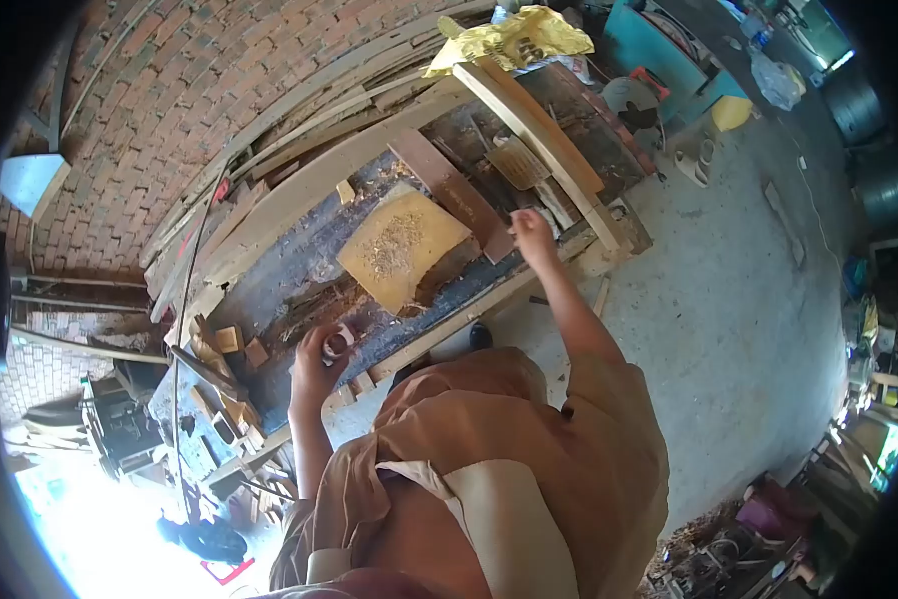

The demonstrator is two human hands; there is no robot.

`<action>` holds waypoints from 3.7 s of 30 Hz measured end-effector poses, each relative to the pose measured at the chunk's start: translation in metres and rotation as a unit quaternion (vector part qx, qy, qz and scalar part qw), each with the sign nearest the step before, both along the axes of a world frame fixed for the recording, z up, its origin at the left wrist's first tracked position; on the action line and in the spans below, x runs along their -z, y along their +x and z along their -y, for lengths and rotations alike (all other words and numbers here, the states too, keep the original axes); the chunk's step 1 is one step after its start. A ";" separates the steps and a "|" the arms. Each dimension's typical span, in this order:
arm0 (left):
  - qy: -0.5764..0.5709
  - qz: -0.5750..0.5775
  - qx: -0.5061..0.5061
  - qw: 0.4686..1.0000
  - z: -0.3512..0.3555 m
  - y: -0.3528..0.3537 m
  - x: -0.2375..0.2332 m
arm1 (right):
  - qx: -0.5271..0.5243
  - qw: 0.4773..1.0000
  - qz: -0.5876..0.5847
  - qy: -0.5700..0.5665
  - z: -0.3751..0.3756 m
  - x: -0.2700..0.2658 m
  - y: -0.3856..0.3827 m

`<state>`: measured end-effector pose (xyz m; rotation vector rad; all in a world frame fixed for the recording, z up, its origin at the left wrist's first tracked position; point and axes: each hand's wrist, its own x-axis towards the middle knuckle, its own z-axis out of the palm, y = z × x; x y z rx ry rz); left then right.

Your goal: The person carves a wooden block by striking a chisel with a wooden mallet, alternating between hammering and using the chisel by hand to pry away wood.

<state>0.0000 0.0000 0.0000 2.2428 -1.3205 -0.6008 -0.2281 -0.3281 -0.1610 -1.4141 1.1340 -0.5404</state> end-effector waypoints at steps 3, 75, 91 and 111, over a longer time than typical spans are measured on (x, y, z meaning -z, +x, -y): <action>-0.042 0.013 -0.075 0.996 -0.005 -0.009 0.011 | 0.060 0.996 -0.014 -0.060 0.011 0.001 -0.023; -0.398 -0.334 -0.162 0.839 -0.117 0.074 0.054 | -0.692 0.397 0.246 -0.550 -0.434 -0.062 0.566; -0.380 -0.323 -0.233 0.835 -0.074 0.050 0.050 | -0.152 0.873 0.326 -0.329 -0.112 -0.236 0.265; -0.292 -0.244 -0.204 0.902 -0.026 0.062 0.037 | -0.290 0.823 -0.148 -0.465 -0.050 -0.114 0.171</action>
